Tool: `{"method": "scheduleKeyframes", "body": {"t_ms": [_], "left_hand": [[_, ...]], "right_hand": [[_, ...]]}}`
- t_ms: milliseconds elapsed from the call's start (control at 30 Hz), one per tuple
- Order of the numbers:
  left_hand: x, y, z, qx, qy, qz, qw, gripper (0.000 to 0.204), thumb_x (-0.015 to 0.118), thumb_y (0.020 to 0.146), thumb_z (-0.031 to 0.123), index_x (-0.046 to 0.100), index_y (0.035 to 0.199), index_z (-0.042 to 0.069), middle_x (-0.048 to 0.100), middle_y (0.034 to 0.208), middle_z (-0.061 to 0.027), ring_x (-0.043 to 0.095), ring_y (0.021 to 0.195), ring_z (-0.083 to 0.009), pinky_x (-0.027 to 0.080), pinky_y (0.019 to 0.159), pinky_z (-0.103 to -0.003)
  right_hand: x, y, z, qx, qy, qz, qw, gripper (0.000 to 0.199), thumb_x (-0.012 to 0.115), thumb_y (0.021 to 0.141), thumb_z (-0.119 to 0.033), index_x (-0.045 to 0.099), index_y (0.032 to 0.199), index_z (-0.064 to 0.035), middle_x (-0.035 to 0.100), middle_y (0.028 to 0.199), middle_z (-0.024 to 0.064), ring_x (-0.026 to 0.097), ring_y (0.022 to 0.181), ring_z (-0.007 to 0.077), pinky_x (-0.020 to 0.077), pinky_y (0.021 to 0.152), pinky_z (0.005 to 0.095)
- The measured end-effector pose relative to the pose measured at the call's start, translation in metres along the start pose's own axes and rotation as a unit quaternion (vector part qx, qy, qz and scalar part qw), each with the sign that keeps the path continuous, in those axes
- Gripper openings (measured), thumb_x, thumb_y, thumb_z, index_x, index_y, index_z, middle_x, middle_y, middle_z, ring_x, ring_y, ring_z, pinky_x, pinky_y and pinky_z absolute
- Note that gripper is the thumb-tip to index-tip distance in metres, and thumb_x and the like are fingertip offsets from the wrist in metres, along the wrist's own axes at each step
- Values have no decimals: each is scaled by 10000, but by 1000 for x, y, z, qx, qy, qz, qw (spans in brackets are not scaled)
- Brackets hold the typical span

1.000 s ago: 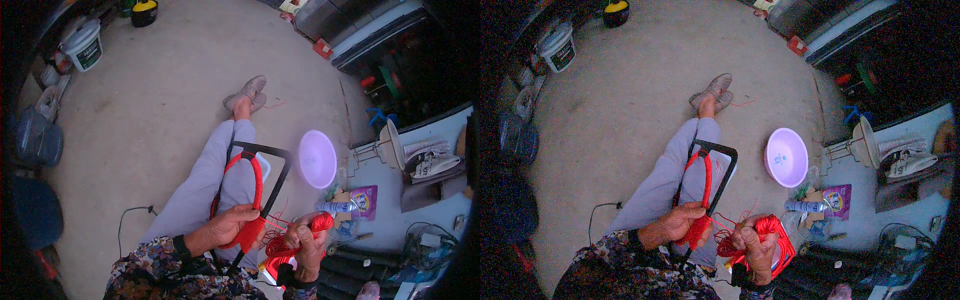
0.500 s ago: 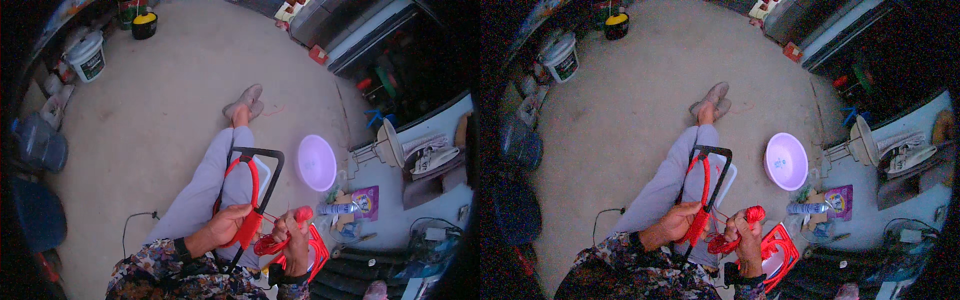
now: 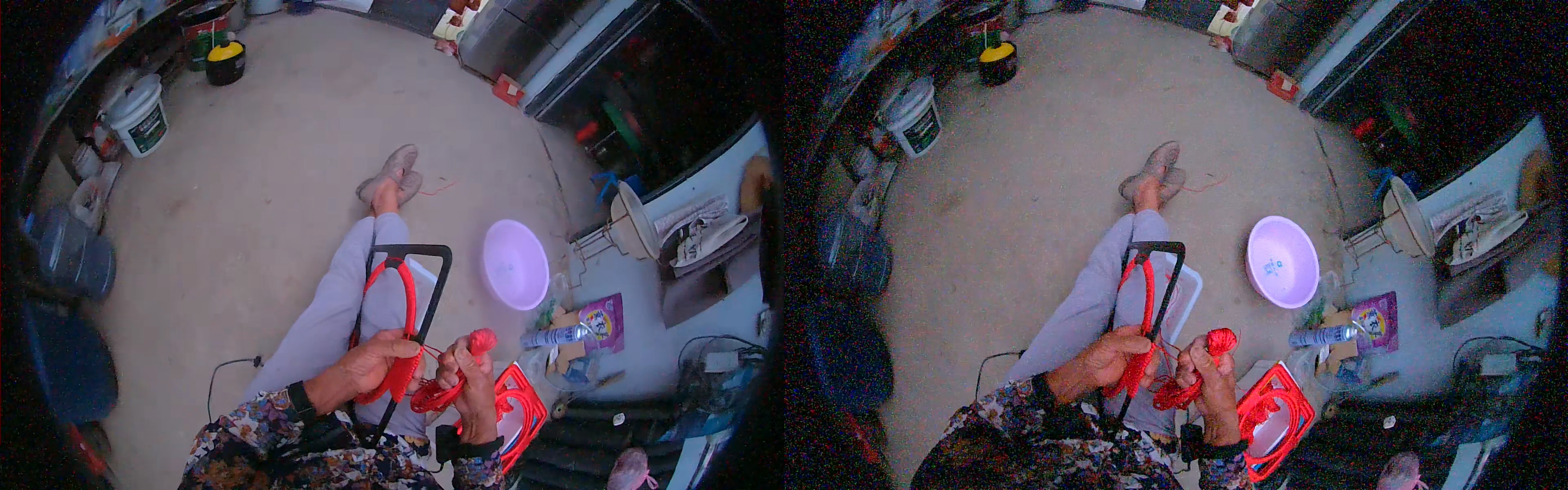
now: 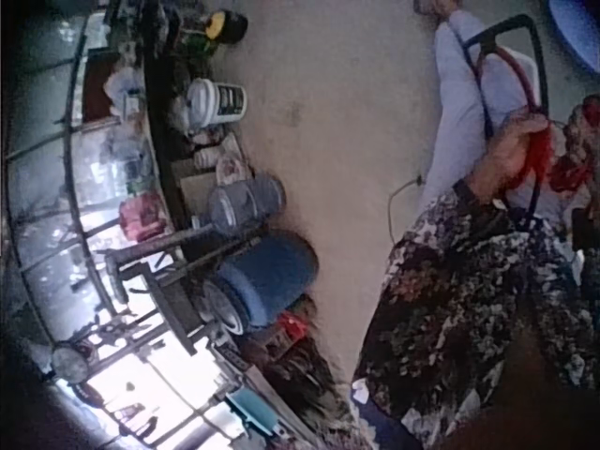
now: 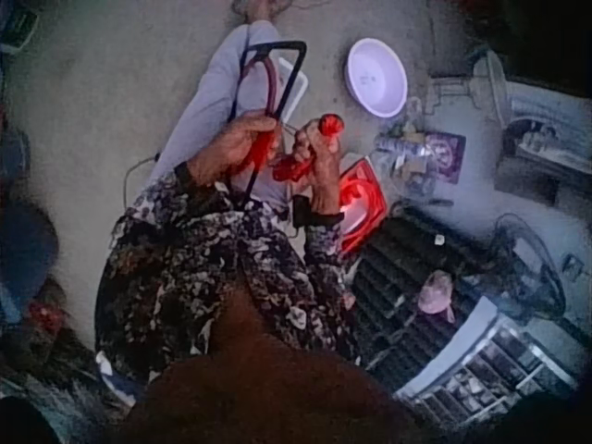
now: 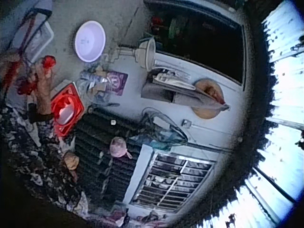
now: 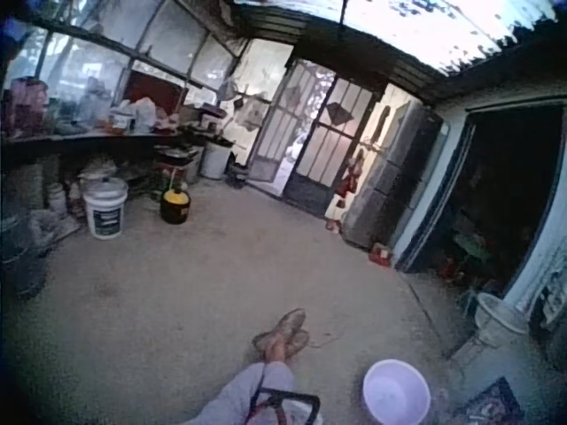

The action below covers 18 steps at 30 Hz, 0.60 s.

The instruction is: The recorder is wrapping a black furniture frame with red plastic cord.

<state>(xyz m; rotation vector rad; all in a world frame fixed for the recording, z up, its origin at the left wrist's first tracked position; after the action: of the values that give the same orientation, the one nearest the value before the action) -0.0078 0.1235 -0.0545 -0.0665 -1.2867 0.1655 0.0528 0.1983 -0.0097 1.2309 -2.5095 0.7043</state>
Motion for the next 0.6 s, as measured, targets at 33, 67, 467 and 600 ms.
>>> {"method": "scheduleKeyframes", "body": {"t_ms": [33, 67, 467, 600], "left_hand": [[1, 1, 0, -4, 1, -3, 1000, 231, 594, 833, 215, 536, 936, 17, 595, 715, -126, 597, 597, -255, 503, 541, -410], [2, 1, -2, -11, 0, -4, 1000, 230, 604, 820, 211, 534, 927, 19, 591, 708, -122, 591, 584, -248, 497, 525, -406], [2, -6, 6, 12, -74, -41, 996, 220, 590, 845, 185, 514, 949, 7, 583, 728, -157, 587, 626, -259, 500, 556, -403], [-5, -11, 8, 25, -27, -12, 999, 258, 529, 887, 246, 522, 1014, 21, 582, 769, -133, 581, 703, -263, 486, 619, -380]], "right_hand": [[0, -1, 0, -2, -9, -1, 1000, 162, 570, 883, -183, 463, 847, -68, 490, 678, 34, 425, 505, 102, 361, 448, 234], [-1, -2, 0, -2, -11, 3, 1000, 171, 576, 879, -189, 463, 841, -67, 486, 672, 33, 424, 505, 102, 359, 449, 233], [33, -18, -50, -50, -127, -19, 990, 176, 585, 864, -191, 485, 819, -52, 512, 694, 40, 442, 532, 93, 369, 477, 237], [17, -10, -47, -58, -142, -12, 988, 168, 573, 874, -195, 552, 928, -37, 572, 786, 48, 501, 580, 105, 421, 537, 237]]}}
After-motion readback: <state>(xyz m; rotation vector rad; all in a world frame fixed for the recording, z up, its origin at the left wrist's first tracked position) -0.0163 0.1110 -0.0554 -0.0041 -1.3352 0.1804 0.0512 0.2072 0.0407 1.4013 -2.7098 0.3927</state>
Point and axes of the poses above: each hand's wrist, its own y-axis towards the middle knuckle, its own x-axis out of the palm, z = x × y, the point moved 10 cm from there along y, towards the middle knuckle
